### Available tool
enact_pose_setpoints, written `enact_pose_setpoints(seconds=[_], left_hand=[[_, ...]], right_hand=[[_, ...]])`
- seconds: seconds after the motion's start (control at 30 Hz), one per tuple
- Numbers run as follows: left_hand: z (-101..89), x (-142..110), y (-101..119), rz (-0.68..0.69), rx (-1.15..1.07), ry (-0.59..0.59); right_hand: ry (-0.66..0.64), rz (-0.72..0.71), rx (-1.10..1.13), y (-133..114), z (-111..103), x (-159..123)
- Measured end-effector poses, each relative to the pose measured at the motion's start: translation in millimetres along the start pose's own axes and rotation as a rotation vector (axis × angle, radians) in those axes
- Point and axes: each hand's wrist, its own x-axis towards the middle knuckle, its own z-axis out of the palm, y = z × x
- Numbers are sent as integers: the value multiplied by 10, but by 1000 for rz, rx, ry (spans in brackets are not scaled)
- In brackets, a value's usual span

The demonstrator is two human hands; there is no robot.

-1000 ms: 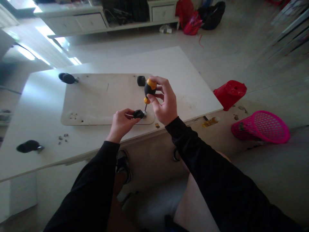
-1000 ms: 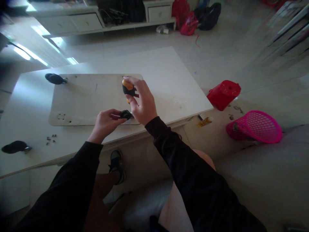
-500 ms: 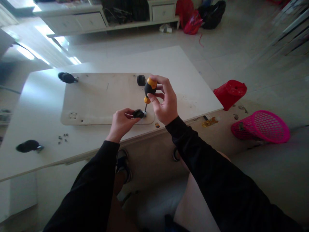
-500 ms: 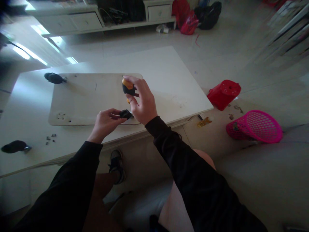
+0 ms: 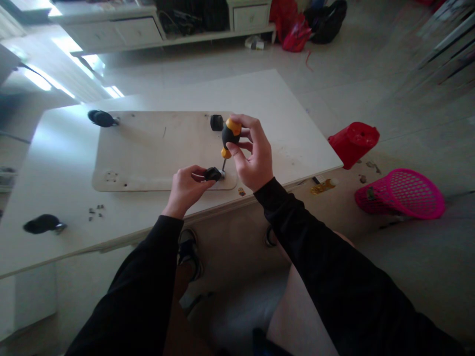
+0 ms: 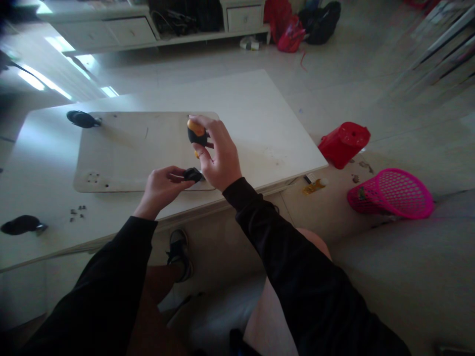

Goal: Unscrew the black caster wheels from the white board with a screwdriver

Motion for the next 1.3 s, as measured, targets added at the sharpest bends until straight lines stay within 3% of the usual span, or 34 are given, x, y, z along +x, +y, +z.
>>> enact_pose_setpoints(seconds=[1.0,1.3], left_hand=[[23,32,-84,66,-28,16],[29,34,-62,25,-10,14]], right_hand=[[23,-1,12,-4,-19,7],[31,-4,-7,4,-15,5]])
